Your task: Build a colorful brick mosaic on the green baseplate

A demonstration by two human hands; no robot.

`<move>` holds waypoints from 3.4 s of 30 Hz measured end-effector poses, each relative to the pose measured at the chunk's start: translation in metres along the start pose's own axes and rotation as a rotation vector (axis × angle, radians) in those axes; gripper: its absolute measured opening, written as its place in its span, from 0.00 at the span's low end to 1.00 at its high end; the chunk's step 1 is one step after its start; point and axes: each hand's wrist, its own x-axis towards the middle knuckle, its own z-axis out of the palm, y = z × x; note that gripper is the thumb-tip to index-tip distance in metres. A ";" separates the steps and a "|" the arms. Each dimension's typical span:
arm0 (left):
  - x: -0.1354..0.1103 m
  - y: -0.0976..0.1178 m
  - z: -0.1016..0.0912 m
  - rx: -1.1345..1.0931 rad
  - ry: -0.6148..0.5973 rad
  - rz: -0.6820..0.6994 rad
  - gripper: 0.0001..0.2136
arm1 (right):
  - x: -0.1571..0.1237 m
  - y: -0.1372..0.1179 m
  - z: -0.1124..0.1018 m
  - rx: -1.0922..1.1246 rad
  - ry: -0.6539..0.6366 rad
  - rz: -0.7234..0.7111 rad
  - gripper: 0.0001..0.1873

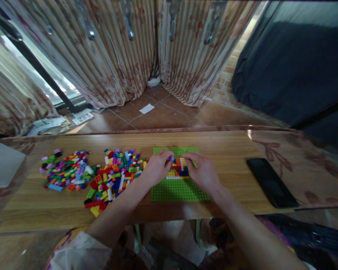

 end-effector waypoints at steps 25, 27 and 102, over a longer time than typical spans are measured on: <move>-0.005 0.005 -0.001 -0.005 -0.109 0.050 0.16 | -0.001 0.003 0.007 -0.085 -0.138 -0.061 0.16; -0.005 0.006 -0.001 -0.003 -0.100 0.035 0.17 | -0.002 0.003 0.008 -0.091 -0.147 -0.083 0.17; -0.012 -0.055 -0.068 0.666 -0.070 -0.329 0.11 | -0.005 0.006 0.008 0.008 -0.036 -0.058 0.12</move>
